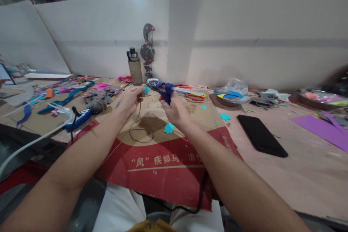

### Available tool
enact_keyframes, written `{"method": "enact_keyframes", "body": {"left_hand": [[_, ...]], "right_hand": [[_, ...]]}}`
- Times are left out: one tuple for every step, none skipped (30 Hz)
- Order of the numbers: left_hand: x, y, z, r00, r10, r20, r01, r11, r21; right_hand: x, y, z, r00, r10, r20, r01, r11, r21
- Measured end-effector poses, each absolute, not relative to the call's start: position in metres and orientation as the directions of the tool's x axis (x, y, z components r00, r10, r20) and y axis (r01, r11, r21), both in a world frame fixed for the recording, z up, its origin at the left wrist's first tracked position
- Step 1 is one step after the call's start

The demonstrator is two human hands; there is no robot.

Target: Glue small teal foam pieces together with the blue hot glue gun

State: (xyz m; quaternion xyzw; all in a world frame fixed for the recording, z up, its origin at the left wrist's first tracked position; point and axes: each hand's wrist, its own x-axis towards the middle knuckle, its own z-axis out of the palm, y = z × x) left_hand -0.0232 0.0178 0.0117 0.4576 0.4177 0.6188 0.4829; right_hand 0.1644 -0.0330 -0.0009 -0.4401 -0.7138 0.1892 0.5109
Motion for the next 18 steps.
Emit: {"method": "enact_keyframes", "body": {"left_hand": [[-0.0232,0.0182,0.0114,-0.119,0.979,0.164,-0.21,-0.186,0.96],[-0.023,0.0185,0.0112,-0.12,0.979,0.165,-0.205,-0.187,0.961],[-0.0229,0.0186,0.011,-0.12,0.978,0.168,-0.199,-0.19,0.961],[-0.0227,0.0185,0.011,-0.118,0.978,0.174,-0.193,-0.195,0.962],[-0.0225,0.0184,0.0109,-0.116,0.977,0.181,-0.186,-0.201,0.962],[-0.0223,0.0182,0.0107,-0.114,0.975,0.189,-0.18,-0.207,0.962],[-0.0222,0.0181,0.0105,-0.113,0.974,0.196,-0.174,-0.213,0.961],[-0.0221,0.0181,0.0102,-0.111,0.973,0.204,-0.167,-0.22,0.961],[-0.022,0.0181,0.0098,-0.108,0.971,0.212,-0.161,-0.227,0.96],[-0.022,0.0183,0.0093,-0.106,0.97,0.22,-0.154,-0.235,0.96],[-0.0219,0.0185,0.0088,-0.106,0.968,0.229,-0.148,-0.243,0.959],[-0.0219,0.0188,0.0082,-0.106,0.966,0.238,-0.142,-0.251,0.957],[-0.0219,0.0192,0.0077,-0.105,0.964,0.244,-0.135,-0.257,0.957],[-0.0218,0.0195,0.0072,-0.106,0.963,0.25,-0.129,-0.262,0.956],[-0.0218,0.0198,0.0068,-0.105,0.961,0.254,-0.121,-0.266,0.956],[-0.0218,0.0201,0.0066,-0.104,0.96,0.259,-0.114,-0.27,0.956],[-0.0218,0.0203,0.0066,-0.104,0.959,0.263,-0.107,-0.274,0.956],[-0.0219,0.0203,0.0069,-0.106,0.958,0.266,-0.102,-0.276,0.956]], "right_hand": [[0.1638,-0.0341,0.0001,-0.092,0.826,0.557,0.454,0.532,-0.714],[0.163,-0.0352,0.0012,-0.091,0.832,0.547,0.478,0.519,-0.709],[0.1623,-0.0361,0.0022,-0.085,0.84,0.536,0.502,0.501,-0.705],[0.1616,-0.0368,0.0031,-0.078,0.847,0.526,0.525,0.483,-0.7],[0.1611,-0.0373,0.0037,-0.071,0.852,0.519,0.545,0.469,-0.695],[0.1608,-0.0374,0.0041,-0.068,0.853,0.517,0.561,0.461,-0.688],[0.1608,-0.0373,0.0043,-0.066,0.852,0.52,0.573,0.459,-0.679],[0.1608,-0.0371,0.0044,-0.067,0.849,0.524,0.583,0.46,-0.67],[0.161,-0.0368,0.0045,-0.069,0.845,0.53,0.59,0.463,-0.662],[0.1612,-0.0365,0.0045,-0.071,0.842,0.535,0.594,0.467,-0.655],[0.1613,-0.0363,0.0047,-0.073,0.84,0.538,0.596,0.469,-0.651],[0.1613,-0.0364,0.005,-0.073,0.839,0.539,0.597,0.47,-0.65],[0.1611,-0.0367,0.0055,-0.075,0.839,0.538,0.597,0.47,-0.65],[0.1609,-0.0372,0.0061,-0.077,0.841,0.536,0.598,0.469,-0.65],[0.1606,-0.0379,0.0067,-0.079,0.843,0.533,0.6,0.467,-0.65],[0.1602,-0.0387,0.0073,-0.08,0.844,0.53,0.602,0.465,-0.649],[0.1598,-0.0395,0.0079,-0.081,0.845,0.529,0.605,0.463,-0.648],[0.1596,-0.0402,0.0084,-0.082,0.845,0.528,0.606,0.463,-0.647]]}}
